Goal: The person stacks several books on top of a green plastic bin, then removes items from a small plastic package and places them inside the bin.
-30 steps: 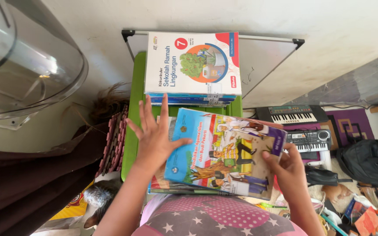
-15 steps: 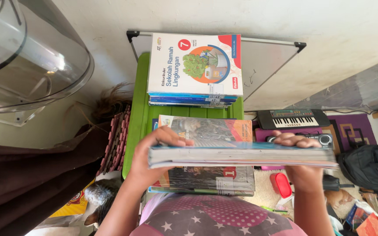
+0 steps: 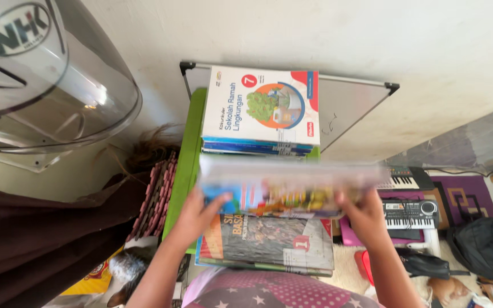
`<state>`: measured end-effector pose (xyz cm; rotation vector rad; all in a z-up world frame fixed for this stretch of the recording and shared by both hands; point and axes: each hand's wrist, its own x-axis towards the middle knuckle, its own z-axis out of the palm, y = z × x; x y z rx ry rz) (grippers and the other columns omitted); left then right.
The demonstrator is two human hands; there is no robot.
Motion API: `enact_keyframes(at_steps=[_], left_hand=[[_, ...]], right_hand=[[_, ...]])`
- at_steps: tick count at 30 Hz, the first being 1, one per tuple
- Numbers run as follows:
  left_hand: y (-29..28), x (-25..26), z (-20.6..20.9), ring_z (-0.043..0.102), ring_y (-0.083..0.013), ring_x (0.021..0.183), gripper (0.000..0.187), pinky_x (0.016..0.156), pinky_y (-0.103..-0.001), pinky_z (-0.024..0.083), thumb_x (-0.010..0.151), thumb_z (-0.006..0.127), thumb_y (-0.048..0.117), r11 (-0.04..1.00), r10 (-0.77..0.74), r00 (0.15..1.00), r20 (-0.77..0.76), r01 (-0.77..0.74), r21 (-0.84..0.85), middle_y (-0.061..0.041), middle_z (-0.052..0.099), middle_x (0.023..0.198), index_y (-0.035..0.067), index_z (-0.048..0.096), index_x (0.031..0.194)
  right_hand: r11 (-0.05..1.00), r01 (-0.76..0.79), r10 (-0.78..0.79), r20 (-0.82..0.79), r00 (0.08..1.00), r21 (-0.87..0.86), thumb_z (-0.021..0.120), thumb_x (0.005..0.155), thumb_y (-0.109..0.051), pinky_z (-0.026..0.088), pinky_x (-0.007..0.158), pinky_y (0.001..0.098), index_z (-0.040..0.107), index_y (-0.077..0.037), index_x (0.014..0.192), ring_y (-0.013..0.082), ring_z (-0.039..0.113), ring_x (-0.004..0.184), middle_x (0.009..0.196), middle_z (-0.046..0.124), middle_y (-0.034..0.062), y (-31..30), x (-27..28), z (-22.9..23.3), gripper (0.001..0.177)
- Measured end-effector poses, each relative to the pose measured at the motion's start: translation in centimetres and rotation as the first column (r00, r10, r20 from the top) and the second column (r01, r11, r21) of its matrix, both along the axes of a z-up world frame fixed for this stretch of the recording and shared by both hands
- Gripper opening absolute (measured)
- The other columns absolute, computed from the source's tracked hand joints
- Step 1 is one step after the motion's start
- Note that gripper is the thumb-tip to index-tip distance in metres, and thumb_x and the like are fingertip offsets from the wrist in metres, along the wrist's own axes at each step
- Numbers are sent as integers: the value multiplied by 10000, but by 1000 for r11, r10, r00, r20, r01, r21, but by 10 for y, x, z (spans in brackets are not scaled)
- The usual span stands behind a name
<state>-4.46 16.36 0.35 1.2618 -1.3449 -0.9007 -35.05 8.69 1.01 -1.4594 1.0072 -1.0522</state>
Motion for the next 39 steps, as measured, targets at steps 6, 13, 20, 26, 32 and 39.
enact_keyframes(at_steps=[6, 13, 20, 26, 32, 39], left_hand=[[-113, 22, 31, 608, -221, 857, 492, 745, -323, 469, 804, 603, 356, 945, 326, 934, 145, -325, -26, -132, 611, 983, 17, 469, 1135], [-194, 48, 3, 599, -303, 874, 502, 752, -367, 464, 810, 595, 403, 934, 340, 885, 319, -356, -10, -184, 617, 963, 19, 470, 1107], [-197, 49, -30, 426, -348, 1032, 447, 861, -422, 381, 780, 609, 397, 874, 421, 689, 590, -481, -63, -188, 429, 1111, 56, 522, 1056], [-190, 51, -24, 341, -388, 1169, 788, 968, -420, 333, 781, 648, 428, 907, 370, 844, 389, -419, 48, -226, 298, 1249, 113, 242, 1379], [-131, 57, -6, 102, -308, 1349, 1032, 1060, -387, 202, 530, 845, 221, 999, -38, 954, 296, 36, 12, -187, 116, 1427, 171, 241, 1365], [-128, 56, -10, 325, -218, 1283, 761, 1012, -288, 333, 642, 735, 134, 997, -64, 974, 219, 52, 63, -131, 96, 1478, 204, 370, 1307]], right_hand=[[985, 172, -172, 22, 985, 8, 597, 827, -155, 506, 647, 236, 490, -10, 1065, 102, 582, 779, 935, 597, 53, -93, 67, 48, 299], [977, 211, -212, -103, 972, -18, 661, 771, -194, 505, 610, 256, 522, 13, 981, 124, 610, 725, 877, 630, 90, -165, 99, 23, 326], [960, 246, -277, -342, 898, -131, 669, 752, -250, 487, 677, 302, 526, -3, 1070, 184, 618, 776, 903, 629, 122, -173, 98, -1, 428], [897, 213, -396, -490, 777, -386, 714, 757, -272, 366, 861, 378, 413, -13, 1248, 314, 437, 1029, 1121, 450, 228, -161, 93, -3, 632], [913, -108, -87, -445, 891, -394, 738, 713, -210, 406, 889, 323, 447, -70, 1273, 232, 504, 1078, 1207, 500, 160, -108, 74, 11, 646], [978, 10, -122, -534, 837, -208, 747, 666, -213, 451, 715, 261, 490, -163, 1260, 143, 591, 852, 1110, 588, 100, -87, 81, 18, 650]])
